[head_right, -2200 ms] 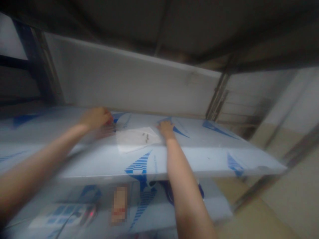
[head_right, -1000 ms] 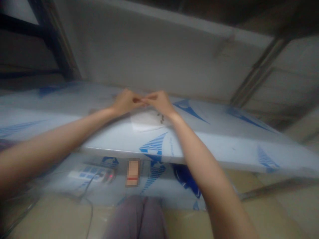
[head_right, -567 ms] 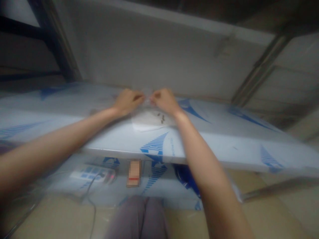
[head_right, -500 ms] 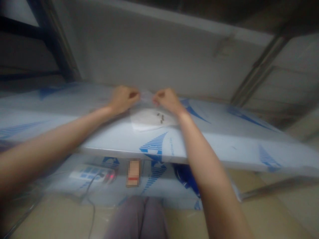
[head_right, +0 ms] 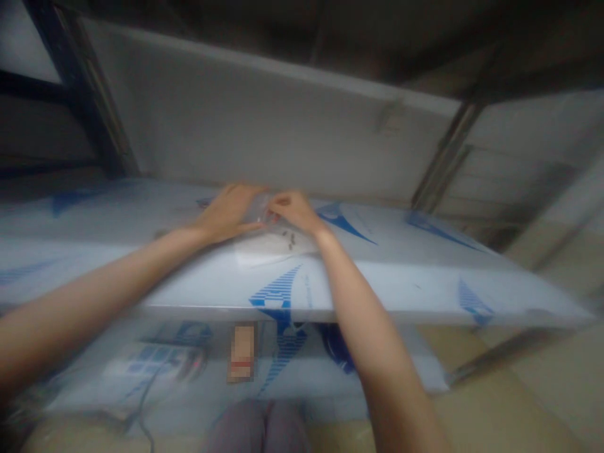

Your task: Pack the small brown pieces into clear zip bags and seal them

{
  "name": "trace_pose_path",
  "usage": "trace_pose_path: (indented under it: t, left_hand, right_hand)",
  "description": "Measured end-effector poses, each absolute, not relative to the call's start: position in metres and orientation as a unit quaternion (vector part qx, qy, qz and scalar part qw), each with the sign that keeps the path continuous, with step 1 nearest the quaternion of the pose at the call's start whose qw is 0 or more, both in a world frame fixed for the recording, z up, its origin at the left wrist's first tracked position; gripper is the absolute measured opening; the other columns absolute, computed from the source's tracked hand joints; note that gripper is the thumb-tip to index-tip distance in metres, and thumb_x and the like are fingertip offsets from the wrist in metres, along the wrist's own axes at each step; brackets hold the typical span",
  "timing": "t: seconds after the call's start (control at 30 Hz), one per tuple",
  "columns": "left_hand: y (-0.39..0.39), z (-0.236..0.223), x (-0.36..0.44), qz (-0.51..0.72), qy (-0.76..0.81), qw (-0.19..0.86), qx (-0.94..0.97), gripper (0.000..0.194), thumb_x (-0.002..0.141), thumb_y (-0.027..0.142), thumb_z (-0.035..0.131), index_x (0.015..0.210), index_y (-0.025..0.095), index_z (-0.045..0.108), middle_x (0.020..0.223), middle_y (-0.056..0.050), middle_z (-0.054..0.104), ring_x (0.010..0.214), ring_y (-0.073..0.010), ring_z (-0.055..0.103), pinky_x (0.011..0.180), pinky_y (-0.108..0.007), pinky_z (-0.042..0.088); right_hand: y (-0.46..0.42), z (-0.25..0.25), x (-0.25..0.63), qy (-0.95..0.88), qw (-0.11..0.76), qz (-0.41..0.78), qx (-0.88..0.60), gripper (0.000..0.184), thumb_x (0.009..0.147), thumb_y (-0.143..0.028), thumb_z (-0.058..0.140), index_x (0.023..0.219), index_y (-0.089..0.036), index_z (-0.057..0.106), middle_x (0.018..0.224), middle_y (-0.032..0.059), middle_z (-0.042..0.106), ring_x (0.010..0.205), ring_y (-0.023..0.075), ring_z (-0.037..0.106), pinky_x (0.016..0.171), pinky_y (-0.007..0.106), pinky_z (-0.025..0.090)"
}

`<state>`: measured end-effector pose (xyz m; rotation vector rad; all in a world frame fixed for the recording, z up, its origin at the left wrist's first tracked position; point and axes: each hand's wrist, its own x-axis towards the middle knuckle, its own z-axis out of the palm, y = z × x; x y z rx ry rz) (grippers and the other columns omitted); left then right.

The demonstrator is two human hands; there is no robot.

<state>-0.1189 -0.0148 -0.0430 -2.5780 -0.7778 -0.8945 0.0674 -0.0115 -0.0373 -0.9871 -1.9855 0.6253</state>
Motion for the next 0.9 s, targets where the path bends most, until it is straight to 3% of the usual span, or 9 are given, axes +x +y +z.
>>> trace_pose_path:
  t: [0.17, 0.33, 0.47, 0.6, 0.77, 0.9]
  left_hand:
    - [-0.017, -0.042, -0.119, -0.337, -0.309, 0.165, -0.874, 0.048, 0.081, 0.044, 0.051, 0.119, 0.015, 0.046, 0.117, -0.011, 0.055, 0.109, -0.0246, 0.047, 0.097, -0.038, 0.026]
    - [-0.017, -0.043, -0.12, -0.33, -0.318, 0.148, -0.876, 0.049, 0.077, 0.044, 0.056, 0.117, 0.016, 0.049, 0.117, -0.01, 0.057, 0.109, -0.0246, 0.048, 0.097, -0.038, 0.027]
    - [-0.019, -0.042, -0.118, -0.331, -0.324, 0.111, -0.879, 0.053, 0.075, 0.047, 0.058, 0.117, 0.016, 0.049, 0.119, -0.011, 0.056, 0.111, -0.0259, 0.047, 0.097, -0.039, 0.029]
    - [-0.018, -0.043, -0.116, -0.351, -0.329, 0.051, -0.875, 0.058, 0.073, 0.05, 0.057, 0.119, 0.017, 0.046, 0.122, -0.011, 0.053, 0.113, -0.0262, 0.047, 0.096, -0.039, 0.033]
    - [-0.015, -0.046, -0.115, -0.382, -0.32, -0.037, -0.866, 0.065, 0.071, 0.053, 0.059, 0.122, 0.016, 0.042, 0.123, -0.012, 0.052, 0.113, -0.0245, 0.048, 0.097, -0.037, 0.035]
    - [-0.015, -0.046, -0.113, -0.397, -0.307, -0.094, -0.86, 0.061, 0.07, 0.053, 0.059, 0.116, 0.015, 0.046, 0.12, -0.012, 0.054, 0.108, -0.0238, 0.051, 0.092, -0.037, 0.039]
  right_hand:
    - [-0.016, -0.03, 0.077, -0.79, 0.36, 0.219, -0.446, 0.025, 0.083, -0.032, 0.049, 0.081, -0.014, 0.066, 0.082, 0.006, 0.069, 0.057, 0.0095, 0.059, 0.062, 0.023, 0.047]
    - [-0.015, -0.032, 0.092, -0.817, 0.187, 0.144, -0.527, 0.013, 0.068, -0.023, 0.066, 0.08, -0.019, 0.07, 0.079, 0.0012, 0.07, 0.067, 0.013, 0.061, 0.062, 0.022, 0.043]
    - [-0.013, -0.04, 0.089, -0.817, 0.15, 0.121, -0.544, 0.013, 0.064, -0.017, 0.067, 0.077, -0.019, 0.071, 0.076, 0.0015, 0.069, 0.07, 0.0143, 0.062, 0.061, 0.022, 0.042]
    - [-0.013, -0.037, 0.086, -0.818, 0.196, 0.098, -0.532, 0.008, 0.066, -0.019, 0.066, 0.073, -0.018, 0.07, 0.072, 0.0019, 0.068, 0.071, 0.0144, 0.061, 0.064, 0.023, 0.042]
    - [-0.015, -0.021, 0.084, -0.789, 0.42, 0.152, -0.421, 0.019, 0.068, -0.027, 0.065, 0.084, -0.015, 0.067, 0.088, 0.0055, 0.069, 0.082, 0.0142, 0.061, 0.075, 0.025, 0.044]
    - [-0.025, -0.014, 0.072, -0.783, 0.48, 0.158, -0.363, 0.018, 0.068, -0.031, 0.067, 0.079, -0.016, 0.067, 0.084, 0.0055, 0.069, 0.081, 0.0153, 0.062, 0.078, 0.028, 0.045]
